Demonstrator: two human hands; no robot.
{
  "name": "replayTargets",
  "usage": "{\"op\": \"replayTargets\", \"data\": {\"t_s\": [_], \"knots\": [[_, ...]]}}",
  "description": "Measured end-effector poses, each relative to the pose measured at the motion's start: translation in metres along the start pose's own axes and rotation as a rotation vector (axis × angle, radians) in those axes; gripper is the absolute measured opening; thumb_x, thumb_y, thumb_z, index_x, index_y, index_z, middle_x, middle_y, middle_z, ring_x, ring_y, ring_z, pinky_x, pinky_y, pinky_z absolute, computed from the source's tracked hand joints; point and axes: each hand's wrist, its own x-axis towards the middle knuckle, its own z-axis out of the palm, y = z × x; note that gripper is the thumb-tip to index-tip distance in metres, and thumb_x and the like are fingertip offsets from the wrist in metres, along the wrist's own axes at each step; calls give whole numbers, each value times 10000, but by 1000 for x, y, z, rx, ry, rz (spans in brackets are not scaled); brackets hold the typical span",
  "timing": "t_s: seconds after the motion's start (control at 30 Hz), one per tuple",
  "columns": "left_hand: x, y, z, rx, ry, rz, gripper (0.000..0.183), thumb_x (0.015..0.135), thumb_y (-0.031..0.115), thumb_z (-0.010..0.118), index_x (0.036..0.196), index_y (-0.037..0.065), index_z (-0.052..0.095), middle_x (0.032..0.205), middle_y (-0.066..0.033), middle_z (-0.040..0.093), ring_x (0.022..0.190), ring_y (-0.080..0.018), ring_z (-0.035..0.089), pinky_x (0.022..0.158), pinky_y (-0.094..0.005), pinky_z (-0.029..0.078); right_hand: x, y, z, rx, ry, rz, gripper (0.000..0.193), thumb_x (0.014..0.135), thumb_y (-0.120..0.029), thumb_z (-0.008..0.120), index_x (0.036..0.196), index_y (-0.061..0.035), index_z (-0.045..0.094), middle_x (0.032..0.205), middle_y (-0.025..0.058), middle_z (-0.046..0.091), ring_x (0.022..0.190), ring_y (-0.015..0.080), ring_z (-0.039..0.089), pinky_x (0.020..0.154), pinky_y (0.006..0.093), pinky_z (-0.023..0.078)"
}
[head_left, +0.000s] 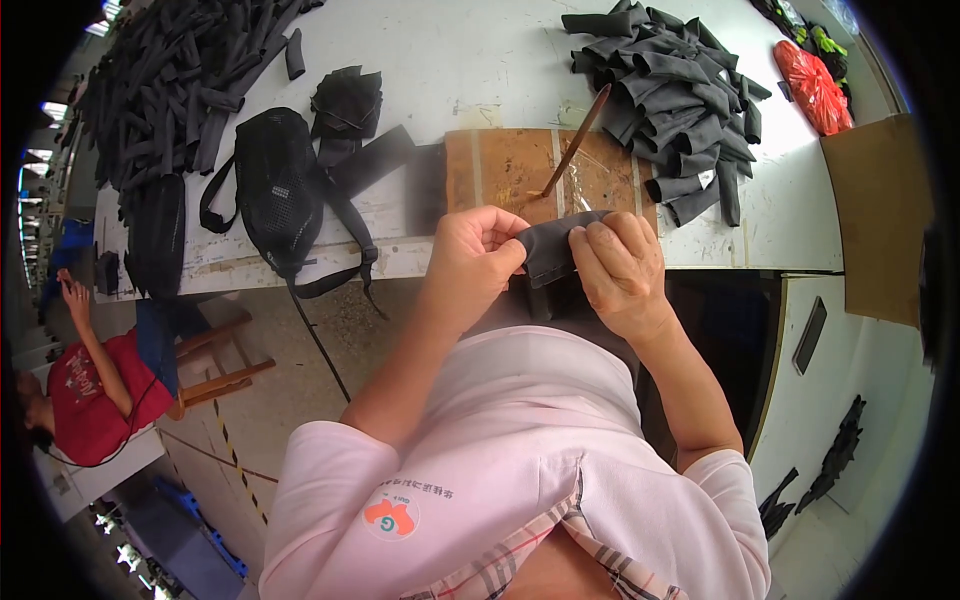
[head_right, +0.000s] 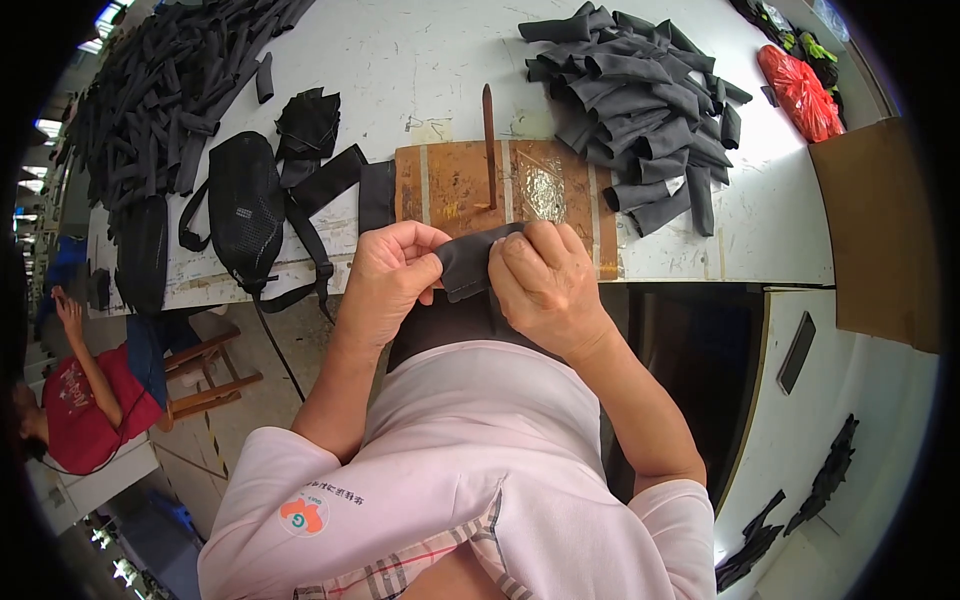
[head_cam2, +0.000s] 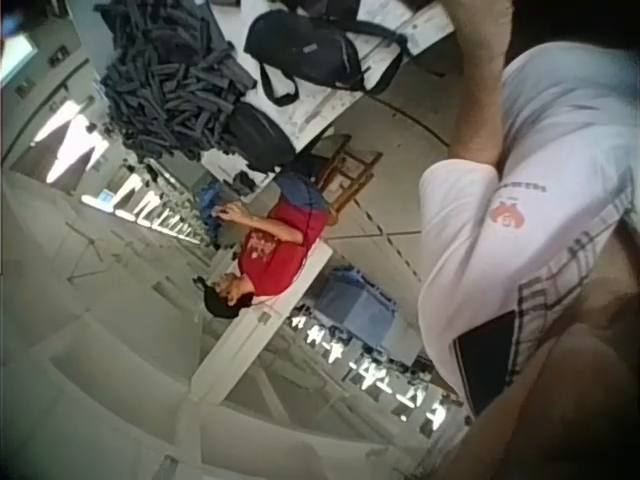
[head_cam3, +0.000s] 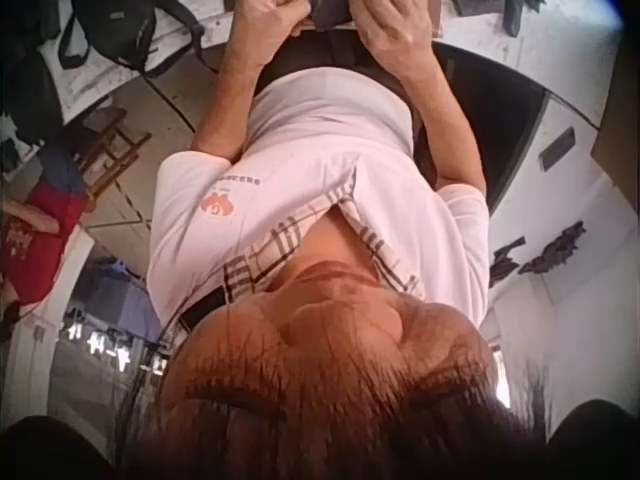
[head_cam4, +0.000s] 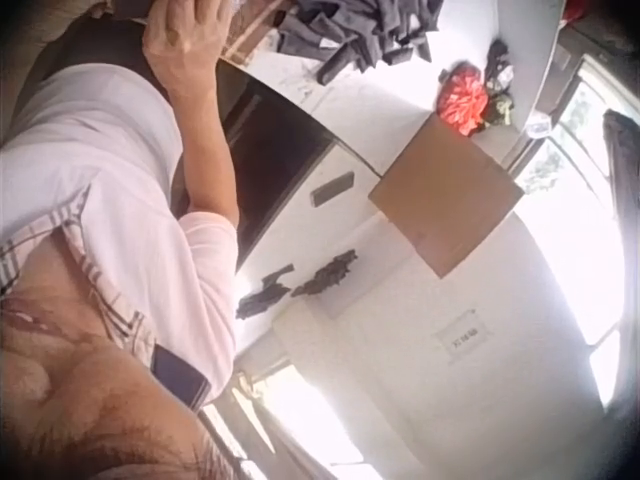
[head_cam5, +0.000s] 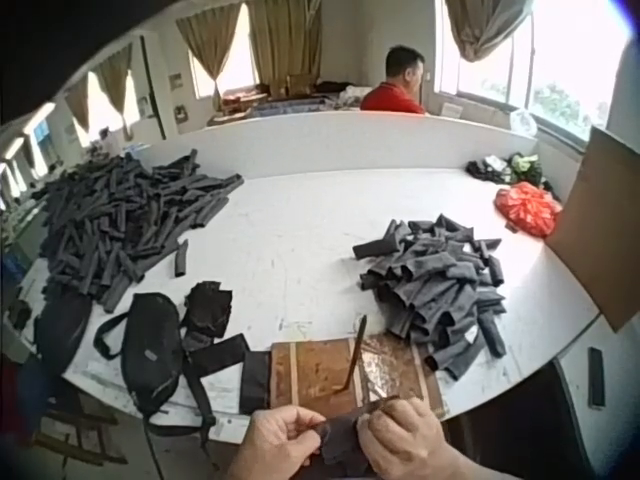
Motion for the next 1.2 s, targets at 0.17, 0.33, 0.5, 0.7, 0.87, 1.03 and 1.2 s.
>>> {"op": "replayTargets", "data": {"t_s": [0.17,0.33,0.5,0.7,0.87,1.03,1.2], "knots": [[3,-9,3,-1,139,190,18,768,-9,548,771,-17,564,649,-17,563,540,-31,502,466,-169,411,11,-5,-10,519,-241,445,420,629,-315,682,836,31,565,795,91,511,743,241,505,610,313,427],[-1,-1,21,-35,86,254,47,782,-6,566,817,-24,539,688,-23,566,551,-26,509,442,-155,427,14,-15,-6,721,-48,676,379,657,-277,703,890,-2,583,778,85,548,668,182,544,553,273,436],[-4,-5,24,112,186,327,47,733,-61,549,770,-34,540,626,-54,578,529,-62,529,476,-212,439,12,-19,3,376,22,435,188,713,-74,656,869,9,589,747,93,540,577,156,533,494,265,420],[-1,-17,16,401,288,575,70,755,-41,564,821,-24,551,643,-23,573,559,-41,542,442,-183,443,14,-29,2,686,-28,734,241,724,-140,667,875,29,584,743,117,543,554,151,526,499,283,424],[-4,-18,25,110,216,378,61,726,-61,541,776,-26,541,636,-76,581,562,-115,572,475,-232,455,13,-31,5,543,-28,686,93,755,-51,594,818,13,573,697,109,529,549,220,514,489,322,410],[0,-25,24,474,355,574,86,714,-79,551,785,-32,548,655,-91,612,582,-98,599,511,-224,478,8,-32,14,329,-73,583,107,757,-59,575,834,12,553,715,134,505,621,299,524,538,371,429],[1,-32,26,154,241,461,62,745,-51,585,797,-35,554,696,-51,608,589,-74,574,507,-211,476,14,-30,4,729,-88,859,164,746,-118,622,822,27,605,669,121,541,546,215,518,509,297,419]]}}
